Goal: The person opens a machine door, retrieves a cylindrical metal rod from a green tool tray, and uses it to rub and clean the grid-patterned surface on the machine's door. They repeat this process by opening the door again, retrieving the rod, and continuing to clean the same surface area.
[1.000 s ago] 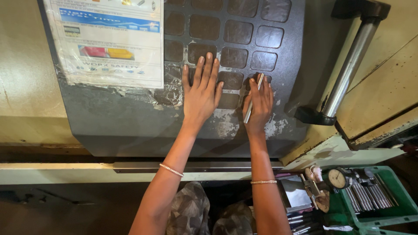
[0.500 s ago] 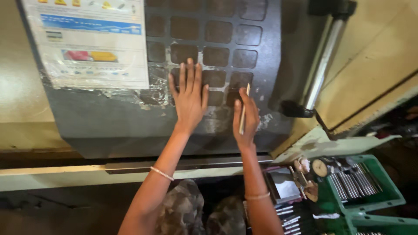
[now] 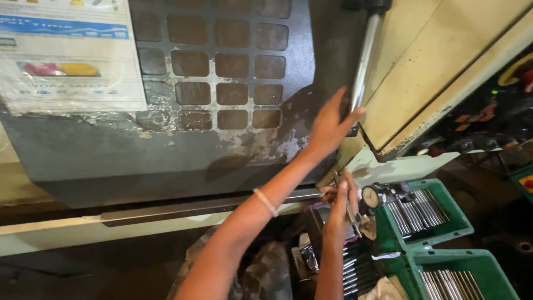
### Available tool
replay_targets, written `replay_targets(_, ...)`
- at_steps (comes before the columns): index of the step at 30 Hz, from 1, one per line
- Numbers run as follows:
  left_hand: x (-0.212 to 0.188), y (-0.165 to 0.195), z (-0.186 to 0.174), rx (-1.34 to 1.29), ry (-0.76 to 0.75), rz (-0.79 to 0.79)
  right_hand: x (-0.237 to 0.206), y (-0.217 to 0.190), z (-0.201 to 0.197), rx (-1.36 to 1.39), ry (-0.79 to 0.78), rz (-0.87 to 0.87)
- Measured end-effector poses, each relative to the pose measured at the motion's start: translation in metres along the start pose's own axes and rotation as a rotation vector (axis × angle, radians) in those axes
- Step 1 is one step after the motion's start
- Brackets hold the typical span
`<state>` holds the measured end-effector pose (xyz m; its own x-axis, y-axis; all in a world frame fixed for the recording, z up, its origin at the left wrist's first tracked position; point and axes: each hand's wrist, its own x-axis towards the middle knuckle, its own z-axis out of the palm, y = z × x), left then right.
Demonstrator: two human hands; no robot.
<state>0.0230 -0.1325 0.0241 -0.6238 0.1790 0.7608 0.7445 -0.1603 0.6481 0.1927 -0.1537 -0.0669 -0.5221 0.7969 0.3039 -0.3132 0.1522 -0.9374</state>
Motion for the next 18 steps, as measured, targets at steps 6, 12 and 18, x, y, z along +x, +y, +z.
replay_targets(6, 0.018, 0.015, 0.040, -0.209, -0.134, -0.544, 0.001, 0.011, -0.014, 0.162, 0.035, 0.035)
replay_targets(12, 0.017, 0.023, 0.037, -0.077, -0.078, -0.512, 0.000, 0.011, -0.022, 0.098, 0.075, 0.116)
replay_targets(18, 0.017, 0.018, 0.028, -0.114, -0.085, -0.532, 0.018, 0.020, -0.019, 0.132, 0.083, 0.094)
